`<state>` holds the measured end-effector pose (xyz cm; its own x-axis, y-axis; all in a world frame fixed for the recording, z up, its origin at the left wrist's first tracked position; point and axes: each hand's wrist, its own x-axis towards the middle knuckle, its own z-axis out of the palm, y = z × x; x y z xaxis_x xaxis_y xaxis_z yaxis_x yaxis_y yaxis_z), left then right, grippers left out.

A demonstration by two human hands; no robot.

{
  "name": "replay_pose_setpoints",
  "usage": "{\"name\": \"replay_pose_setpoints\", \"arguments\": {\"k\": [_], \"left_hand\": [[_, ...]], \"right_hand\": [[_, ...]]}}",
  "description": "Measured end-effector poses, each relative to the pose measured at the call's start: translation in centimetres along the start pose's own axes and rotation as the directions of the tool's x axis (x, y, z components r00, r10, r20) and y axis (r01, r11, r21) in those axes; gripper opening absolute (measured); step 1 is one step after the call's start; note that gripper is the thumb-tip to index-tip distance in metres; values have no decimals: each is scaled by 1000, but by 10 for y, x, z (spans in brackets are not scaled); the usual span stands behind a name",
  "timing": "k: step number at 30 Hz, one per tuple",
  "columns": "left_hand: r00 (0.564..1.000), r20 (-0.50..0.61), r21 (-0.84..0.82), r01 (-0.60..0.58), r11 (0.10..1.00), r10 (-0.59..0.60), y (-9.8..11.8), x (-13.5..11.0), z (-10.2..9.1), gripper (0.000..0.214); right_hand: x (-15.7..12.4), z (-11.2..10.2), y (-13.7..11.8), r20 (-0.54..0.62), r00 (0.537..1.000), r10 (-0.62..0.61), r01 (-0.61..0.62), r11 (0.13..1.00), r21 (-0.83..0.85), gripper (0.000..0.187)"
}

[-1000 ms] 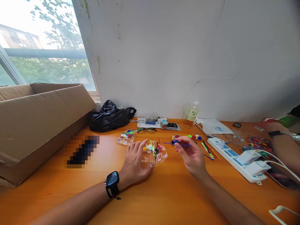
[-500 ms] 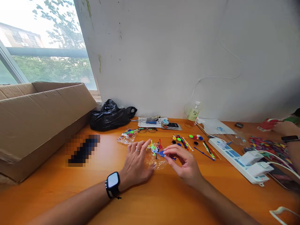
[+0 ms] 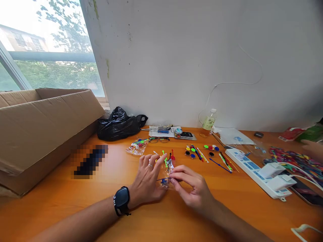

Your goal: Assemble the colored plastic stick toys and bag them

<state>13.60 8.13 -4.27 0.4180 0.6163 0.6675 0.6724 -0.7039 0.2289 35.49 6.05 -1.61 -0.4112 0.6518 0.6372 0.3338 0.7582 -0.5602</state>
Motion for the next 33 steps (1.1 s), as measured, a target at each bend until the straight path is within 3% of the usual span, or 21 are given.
{"name": "replay_pose_setpoints", "arguments": {"k": [6, 9, 13, 15, 17, 23, 27, 30, 33], "left_hand": [[1000, -9, 5, 4, 1000, -4, -1, 0, 0, 90], [1000, -10, 12, 5, 1000, -4, -1, 0, 0, 92], [1000, -14, 32, 6, 999, -6, 0, 0, -1, 93], [1000, -26, 47, 11, 999, -9, 1, 0, 0, 94], [999, -37, 57, 15, 998, -12, 1, -1, 0, 94], [999, -47, 81, 15, 997, -12, 3, 0, 4, 86], [998, -53, 70, 22, 997, -18, 3, 0, 3, 87], [999, -49, 55, 25, 998, -23, 2, 0, 2, 89], [998, -52, 25, 36, 999, -35, -1, 0, 2, 91]], "right_hand": [[-1, -3, 0, -28, 1000, -6, 6, 1000, -8, 23], [0, -5, 0, -86, 988, 129, -127, 992, 26, 10], [3, -8, 6, -132, 888, 442, -412, 888, 204, 19], [5, -8, 9, -135, 844, 518, -470, 838, 277, 26], [6, -7, 11, -129, 831, 541, -482, 817, 316, 30], [5, 5, 9, -66, 854, 516, -469, 819, 331, 30], [-3, 9, 9, -73, 895, 440, -426, 891, 157, 22], [-8, 2, 10, -167, 954, 250, -267, 960, -84, 17], [-5, -10, 16, -343, 931, 125, -193, 966, -171, 13]]}}
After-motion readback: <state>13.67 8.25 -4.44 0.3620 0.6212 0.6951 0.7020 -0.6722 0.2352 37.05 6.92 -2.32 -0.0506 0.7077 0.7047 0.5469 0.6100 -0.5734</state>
